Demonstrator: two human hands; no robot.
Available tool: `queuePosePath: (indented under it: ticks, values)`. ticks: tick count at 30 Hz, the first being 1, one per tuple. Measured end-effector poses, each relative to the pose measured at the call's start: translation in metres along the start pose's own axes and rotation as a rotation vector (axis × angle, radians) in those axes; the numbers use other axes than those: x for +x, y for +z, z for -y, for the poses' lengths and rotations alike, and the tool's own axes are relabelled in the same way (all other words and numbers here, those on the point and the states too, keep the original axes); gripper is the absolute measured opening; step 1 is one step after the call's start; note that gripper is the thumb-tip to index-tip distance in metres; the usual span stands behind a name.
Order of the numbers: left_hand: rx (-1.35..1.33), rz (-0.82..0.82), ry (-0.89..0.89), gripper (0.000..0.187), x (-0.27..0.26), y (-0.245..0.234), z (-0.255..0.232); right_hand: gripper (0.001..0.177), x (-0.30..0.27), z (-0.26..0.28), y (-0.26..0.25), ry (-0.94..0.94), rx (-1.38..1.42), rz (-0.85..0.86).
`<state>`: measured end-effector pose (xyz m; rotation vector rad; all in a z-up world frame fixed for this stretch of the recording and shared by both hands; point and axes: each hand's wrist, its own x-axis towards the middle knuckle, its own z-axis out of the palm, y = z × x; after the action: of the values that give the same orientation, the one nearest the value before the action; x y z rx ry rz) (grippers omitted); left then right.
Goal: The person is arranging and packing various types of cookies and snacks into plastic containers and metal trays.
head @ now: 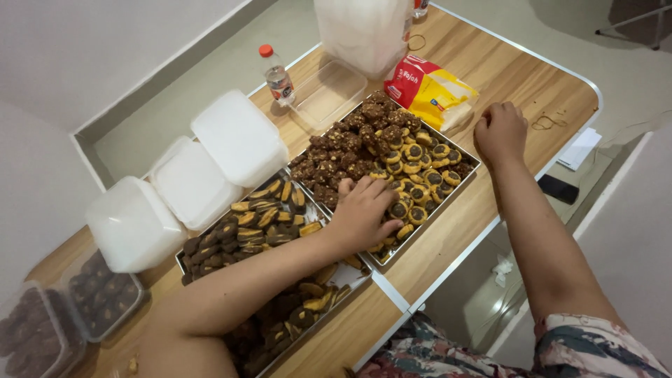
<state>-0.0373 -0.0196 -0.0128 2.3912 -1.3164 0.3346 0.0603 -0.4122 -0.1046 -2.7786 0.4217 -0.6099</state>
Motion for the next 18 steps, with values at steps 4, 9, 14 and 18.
queuePosePath:
  ticks: [4, 9, 14, 18]
  values:
    - [-0.046, 0.021, -0.049, 0.052, 0.003, -0.004, -0.002, 0.017, 0.0, 0.003, -0.004, -0.003, 0.017, 0.01]
    - [-0.092, -0.007, -0.038, 0.051, 0.0, -0.006, -0.006, 0.018, 0.001, -0.002, 0.002, -0.007, 0.002, -0.007]
    - [-0.177, -0.03, -0.03, 0.045, -0.002, -0.038, -0.022, 0.019, 0.003, -0.004, 0.003, 0.003, -0.012, 0.015]
    - [-0.193, -0.076, -0.026, 0.048, -0.014, -0.048, -0.026, 0.019, 0.004, -0.005, 0.003, 0.011, 0.006, 0.034]
